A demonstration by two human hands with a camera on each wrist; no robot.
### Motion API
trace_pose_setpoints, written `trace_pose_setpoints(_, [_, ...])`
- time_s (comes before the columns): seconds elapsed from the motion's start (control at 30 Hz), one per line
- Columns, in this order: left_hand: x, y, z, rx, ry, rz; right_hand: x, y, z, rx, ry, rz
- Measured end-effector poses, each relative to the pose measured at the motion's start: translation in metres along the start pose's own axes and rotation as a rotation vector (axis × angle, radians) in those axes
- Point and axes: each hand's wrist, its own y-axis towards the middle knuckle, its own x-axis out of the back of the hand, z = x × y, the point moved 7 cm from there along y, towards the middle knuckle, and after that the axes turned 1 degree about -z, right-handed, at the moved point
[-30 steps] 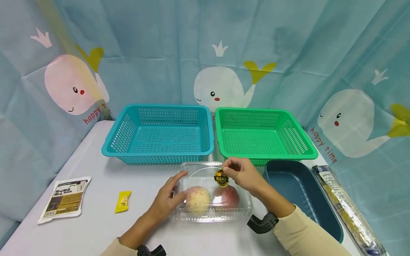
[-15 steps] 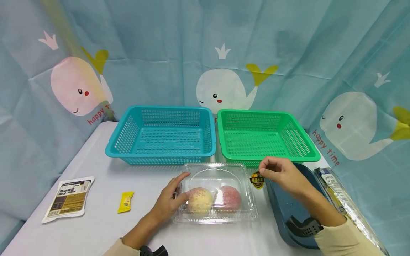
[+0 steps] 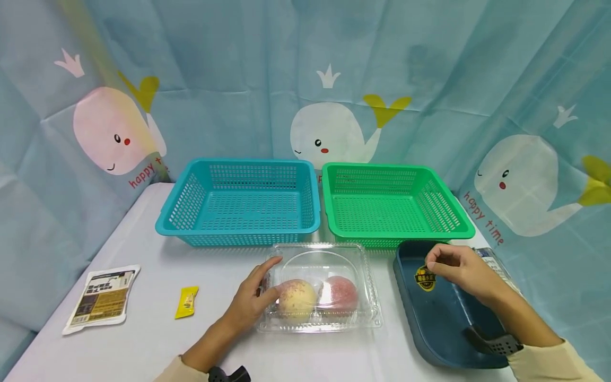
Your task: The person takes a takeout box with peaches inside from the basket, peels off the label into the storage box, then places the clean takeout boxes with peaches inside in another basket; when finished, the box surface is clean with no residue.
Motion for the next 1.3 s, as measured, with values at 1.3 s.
trace_pose_setpoints(1.3, [0.0,0.0,0.001,-0.012,0.003,0.004,-0.021,-0.021,-0.097,-0.13,-0.485,0.149])
